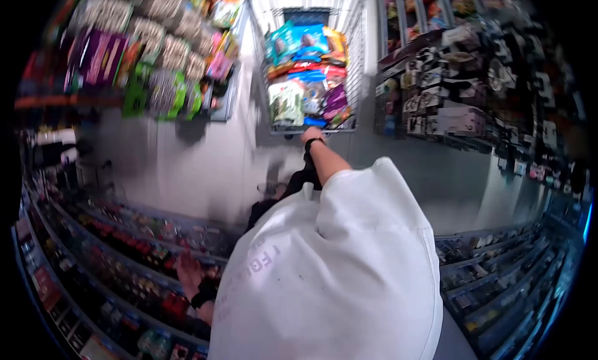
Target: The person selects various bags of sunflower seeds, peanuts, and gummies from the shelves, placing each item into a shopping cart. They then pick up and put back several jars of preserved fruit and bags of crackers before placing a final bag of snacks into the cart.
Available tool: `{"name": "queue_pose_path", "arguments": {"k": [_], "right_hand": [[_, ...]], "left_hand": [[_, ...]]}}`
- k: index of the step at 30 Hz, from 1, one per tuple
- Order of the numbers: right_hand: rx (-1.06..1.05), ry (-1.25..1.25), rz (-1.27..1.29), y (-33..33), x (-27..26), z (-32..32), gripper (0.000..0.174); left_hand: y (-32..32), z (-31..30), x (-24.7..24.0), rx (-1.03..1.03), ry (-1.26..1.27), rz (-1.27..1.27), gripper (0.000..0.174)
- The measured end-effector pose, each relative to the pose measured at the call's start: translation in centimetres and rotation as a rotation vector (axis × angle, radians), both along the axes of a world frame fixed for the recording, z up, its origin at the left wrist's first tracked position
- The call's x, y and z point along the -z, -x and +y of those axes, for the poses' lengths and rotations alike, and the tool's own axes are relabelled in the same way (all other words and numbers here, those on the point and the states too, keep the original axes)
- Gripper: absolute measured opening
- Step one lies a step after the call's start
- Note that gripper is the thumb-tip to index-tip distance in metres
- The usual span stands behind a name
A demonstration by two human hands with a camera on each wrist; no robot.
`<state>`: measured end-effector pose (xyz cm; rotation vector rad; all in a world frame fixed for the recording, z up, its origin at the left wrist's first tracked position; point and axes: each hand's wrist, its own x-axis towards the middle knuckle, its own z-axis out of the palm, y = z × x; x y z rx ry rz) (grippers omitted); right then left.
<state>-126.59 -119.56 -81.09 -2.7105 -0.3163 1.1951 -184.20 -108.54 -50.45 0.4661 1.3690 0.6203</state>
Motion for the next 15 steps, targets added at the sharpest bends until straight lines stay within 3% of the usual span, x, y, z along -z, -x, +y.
{"name": "queue_pose_path", "arguments": {"k": [3,4,7,11,15], "right_hand": [[-0.020,0.088,-0.057,2.0,-0.5,0.5,0.044],[-0.038,0.111,-0.056,2.8,-0.8,0.3,0.043],[-0.113,0.124,-0.018,5.3,-3.2,0.7,0.043],[-0.169,0.120,-0.006,8.2,-3.2,1.7,0.048],[-0.153,0.154,-0.012,11.6,-4.5,3.8,0.051]], "left_hand": [[7.9,-1.1,2.5,-0.081,0.038,-0.140,0.036],[9.3,-1.9,2.5,-0.149,0.083,-0.045,0.035],[10.1,-1.8,1.0,-0.222,0.157,0.078,0.035],[12.9,0.8,2.2,-0.135,0.162,-0.009,0.035],[13.1,4.5,2.7,-0.104,0.131,0.078,0.037]]}}
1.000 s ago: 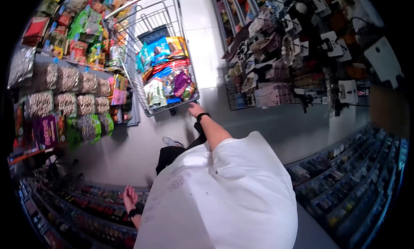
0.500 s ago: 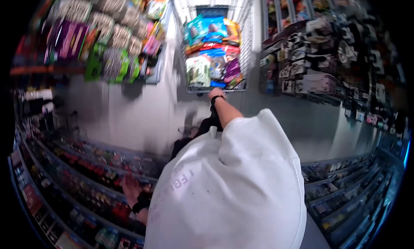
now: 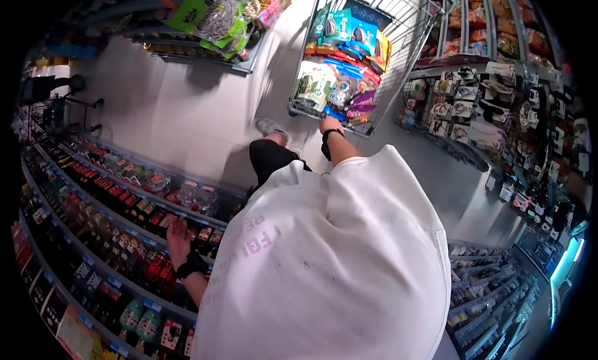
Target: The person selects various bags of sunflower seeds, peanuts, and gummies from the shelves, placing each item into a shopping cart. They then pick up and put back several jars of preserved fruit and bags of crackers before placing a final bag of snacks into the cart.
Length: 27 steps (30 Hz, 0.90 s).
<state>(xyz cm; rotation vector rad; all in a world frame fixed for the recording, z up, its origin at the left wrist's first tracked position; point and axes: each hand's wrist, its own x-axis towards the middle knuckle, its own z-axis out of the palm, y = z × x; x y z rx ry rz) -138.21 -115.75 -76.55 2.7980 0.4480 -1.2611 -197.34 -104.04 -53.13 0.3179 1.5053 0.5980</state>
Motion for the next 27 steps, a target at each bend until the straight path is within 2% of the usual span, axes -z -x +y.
{"name": "queue_pose_path", "arguments": {"k": [3,4,6,9,10,11,12,13,14,17,20,22,23,24,27], "right_hand": [[0.004,-0.101,-0.035,1.6,1.7,0.9,0.051],[0.015,-0.081,-0.052,2.2,1.8,1.5,0.052],[0.018,-0.048,-0.053,3.7,2.8,2.7,0.053],[-0.056,-0.130,0.000,6.0,6.9,3.2,0.062],[-0.015,-0.136,0.096,6.6,5.8,3.9,0.062],[0.018,-0.108,0.039,7.7,5.4,4.1,0.060],[-0.039,-0.151,-0.035,8.7,4.4,4.5,0.054],[-0.002,-0.141,0.056,9.3,6.6,4.6,0.046],[0.036,-0.126,0.144,9.8,9.4,4.4,0.039],[0.023,-0.021,0.238,11.6,12.3,6.4,0.039],[-0.005,0.040,0.321,13.1,11.8,8.5,0.044],[0.019,0.041,0.347,14.3,10.5,9.7,0.046],[0.037,0.039,0.354,14.7,9.9,10.2,0.047],[0.054,0.034,0.359,15.1,9.6,10.6,0.048],[0.110,0.036,0.358,16.8,8.7,12.0,0.052]], "left_hand": [[1.3,3.1,-0.5,0.047,-0.022,-0.076,0.038],[1.9,4.1,-0.9,0.062,-0.012,-0.130,0.039],[3.5,5.9,-1.1,0.080,-0.058,-0.084,0.040],[8.0,10.3,-0.8,0.063,-0.083,-0.071,0.037],[9.3,11.7,-0.3,0.057,-0.103,-0.080,0.037],[10.3,13.2,-0.2,0.010,-0.087,-0.086,0.036],[11.2,15.4,-0.4,-0.022,-0.077,-0.092,0.034],[10.4,16.7,-1.8,-0.015,-0.153,-0.072,0.032],[14.1,19.2,-0.6,0.154,-0.162,-0.366,0.032],[17.2,24.7,0.1,0.113,-0.140,-0.302,0.033],[17.0,29.3,-0.5,0.315,-0.340,-0.170,0.034],[16.1,30.0,-1.1,-0.046,-0.339,-0.045,0.033],[14.1,30.4,-2.5,-0.097,-0.280,0.011,0.034],[15.5,31.4,-1.5,-0.085,-0.277,-0.002,0.034],[23.8,35.6,4.4,0.339,-0.339,-0.471,0.034]]}}
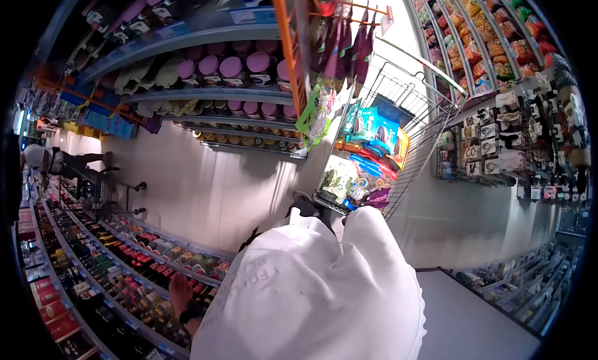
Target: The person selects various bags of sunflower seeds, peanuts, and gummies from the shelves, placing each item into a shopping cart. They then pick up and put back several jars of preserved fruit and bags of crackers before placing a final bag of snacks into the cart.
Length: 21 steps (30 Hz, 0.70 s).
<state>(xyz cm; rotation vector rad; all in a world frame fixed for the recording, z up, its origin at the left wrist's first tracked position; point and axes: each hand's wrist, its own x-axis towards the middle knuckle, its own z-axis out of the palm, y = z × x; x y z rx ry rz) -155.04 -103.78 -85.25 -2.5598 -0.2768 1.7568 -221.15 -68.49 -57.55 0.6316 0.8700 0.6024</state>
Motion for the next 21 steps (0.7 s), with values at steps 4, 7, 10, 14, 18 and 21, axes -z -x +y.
{"name": "queue_pose_path", "arguments": {"k": [4,7,10,14,18,21], "right_hand": [[0.141,-0.014,-0.065,4.1,-0.4,2.3,0.057],[0.350,0.053,-0.353,10.0,-1.8,4.4,0.061],[0.483,0.122,-0.461,11.8,-2.8,7.0,0.079],[0.550,0.159,-0.499,11.8,-8.1,9.1,0.056],[0.491,0.216,-0.504,11.8,-9.1,9.7,0.054],[0.522,0.239,-0.528,12.5,-10.2,10.9,0.050]], "left_hand": [[-0.5,4.4,-3.4,-0.329,0.203,0.295,0.035],[3.0,8.3,-3.4,-0.210,0.077,0.375,0.037],[8.0,13.7,-1.7,-0.026,0.024,0.251,0.040],[8.5,17.6,-2.3,0.016,0.035,0.372,0.039],[8.1,21.2,-2.4,0.072,0.142,0.255,0.036],[4.6,21.0,-4.0,0.103,0.017,0.334,0.032]]}}
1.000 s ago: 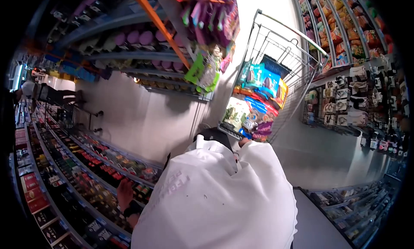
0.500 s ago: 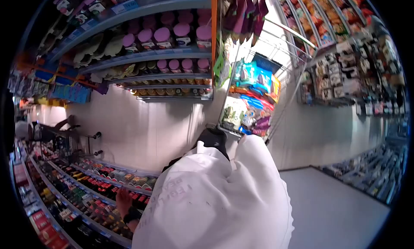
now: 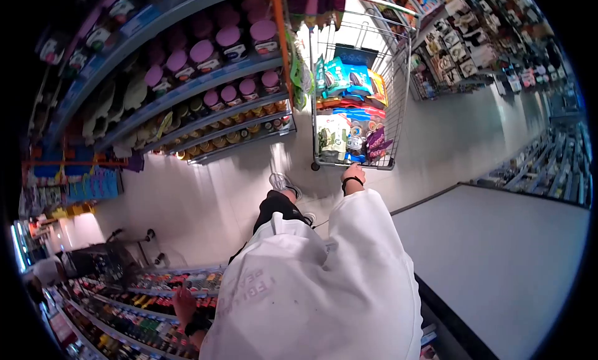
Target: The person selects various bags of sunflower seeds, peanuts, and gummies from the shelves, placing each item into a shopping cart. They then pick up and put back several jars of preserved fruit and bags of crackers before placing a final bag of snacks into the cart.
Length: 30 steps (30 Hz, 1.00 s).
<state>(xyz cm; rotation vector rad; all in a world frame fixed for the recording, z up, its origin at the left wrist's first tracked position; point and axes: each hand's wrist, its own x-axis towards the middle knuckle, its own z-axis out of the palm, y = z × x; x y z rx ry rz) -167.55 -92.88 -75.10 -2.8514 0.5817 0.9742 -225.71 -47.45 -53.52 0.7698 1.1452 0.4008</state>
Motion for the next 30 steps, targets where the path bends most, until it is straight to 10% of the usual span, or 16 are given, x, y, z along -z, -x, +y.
{"name": "queue_pose_path", "arguments": {"k": [2,4,13,22,30], "right_hand": [[0.022,-0.065,0.079,-0.2,-0.3,0.1,0.058],[0.008,-0.100,0.153,-0.1,-2.1,0.5,0.063],[0.022,-0.389,0.087,2.5,3.6,-7.3,0.055],[0.191,-0.306,0.005,11.4,-6.3,-24.8,0.046],[0.193,-0.357,-0.151,0.5,-10.3,-33.3,0.035]], "left_hand": [[3.4,5.1,5.0,0.695,-0.839,0.340,0.032],[-1.4,4.5,0.1,0.068,0.158,-0.010,0.032],[-12.0,7.2,-0.7,0.048,-0.001,0.111,0.043],[-18.3,2.4,9.0,0.207,0.142,0.016,0.038],[-19.1,-8.6,12.8,0.175,0.283,-0.085,0.033]]}}
